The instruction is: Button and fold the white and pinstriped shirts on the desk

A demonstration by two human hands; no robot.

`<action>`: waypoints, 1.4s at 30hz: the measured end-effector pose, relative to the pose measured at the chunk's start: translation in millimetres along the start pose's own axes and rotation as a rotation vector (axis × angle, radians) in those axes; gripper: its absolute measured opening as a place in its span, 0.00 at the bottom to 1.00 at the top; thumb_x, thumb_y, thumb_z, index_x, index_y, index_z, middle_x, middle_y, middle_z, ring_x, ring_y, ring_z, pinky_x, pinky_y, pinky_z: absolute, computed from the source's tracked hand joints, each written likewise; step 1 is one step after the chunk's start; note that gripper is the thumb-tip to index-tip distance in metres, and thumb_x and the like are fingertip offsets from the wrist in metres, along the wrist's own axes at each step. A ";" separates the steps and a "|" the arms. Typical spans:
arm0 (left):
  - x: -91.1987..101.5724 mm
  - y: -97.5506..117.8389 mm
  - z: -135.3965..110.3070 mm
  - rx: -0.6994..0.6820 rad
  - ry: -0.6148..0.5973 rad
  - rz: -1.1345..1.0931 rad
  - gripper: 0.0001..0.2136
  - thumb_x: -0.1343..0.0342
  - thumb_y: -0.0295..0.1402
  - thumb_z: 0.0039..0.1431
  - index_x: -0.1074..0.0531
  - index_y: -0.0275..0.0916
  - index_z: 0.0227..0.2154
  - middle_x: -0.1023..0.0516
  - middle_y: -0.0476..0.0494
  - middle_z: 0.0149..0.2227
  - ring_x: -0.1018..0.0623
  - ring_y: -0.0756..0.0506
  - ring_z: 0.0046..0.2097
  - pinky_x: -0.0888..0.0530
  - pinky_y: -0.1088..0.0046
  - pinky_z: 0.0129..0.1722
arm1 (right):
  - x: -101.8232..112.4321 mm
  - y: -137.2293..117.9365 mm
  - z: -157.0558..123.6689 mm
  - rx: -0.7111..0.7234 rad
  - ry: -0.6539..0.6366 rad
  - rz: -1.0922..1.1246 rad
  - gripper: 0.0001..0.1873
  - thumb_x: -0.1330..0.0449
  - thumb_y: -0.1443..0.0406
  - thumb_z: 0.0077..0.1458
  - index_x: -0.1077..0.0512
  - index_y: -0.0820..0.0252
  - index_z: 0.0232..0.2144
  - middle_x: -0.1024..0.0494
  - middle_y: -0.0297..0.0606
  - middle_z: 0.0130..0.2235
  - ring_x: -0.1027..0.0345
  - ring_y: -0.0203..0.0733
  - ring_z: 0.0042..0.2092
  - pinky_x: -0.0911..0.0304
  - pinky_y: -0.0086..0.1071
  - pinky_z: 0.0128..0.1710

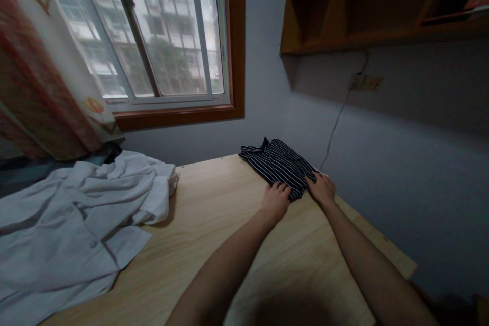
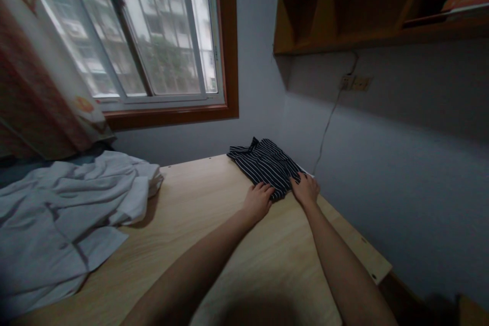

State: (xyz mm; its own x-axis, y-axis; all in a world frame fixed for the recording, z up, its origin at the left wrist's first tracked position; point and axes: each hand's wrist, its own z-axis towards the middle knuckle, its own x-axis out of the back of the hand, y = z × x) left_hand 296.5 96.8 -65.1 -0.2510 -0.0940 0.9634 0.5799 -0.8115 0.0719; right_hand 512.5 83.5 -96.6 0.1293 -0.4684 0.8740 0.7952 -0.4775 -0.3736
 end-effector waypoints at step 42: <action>20.3 -107.8 -52.4 0.224 -0.174 -0.094 0.35 0.73 0.54 0.65 0.53 0.37 0.67 0.55 0.42 0.69 0.56 0.39 0.70 0.54 0.50 0.65 | 13.8 -119.2 -74.1 0.718 -0.540 0.026 0.36 0.61 0.49 0.65 0.52 0.65 0.67 0.53 0.49 0.69 0.62 0.51 0.69 0.62 0.49 0.66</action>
State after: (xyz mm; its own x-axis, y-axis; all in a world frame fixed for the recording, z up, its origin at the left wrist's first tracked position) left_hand 188.2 152.2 -66.8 -0.1862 0.0912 0.9783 0.7219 -0.6628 0.1992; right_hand 375.6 78.9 -63.0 0.2689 0.0275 0.9628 0.9436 0.1932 -0.2690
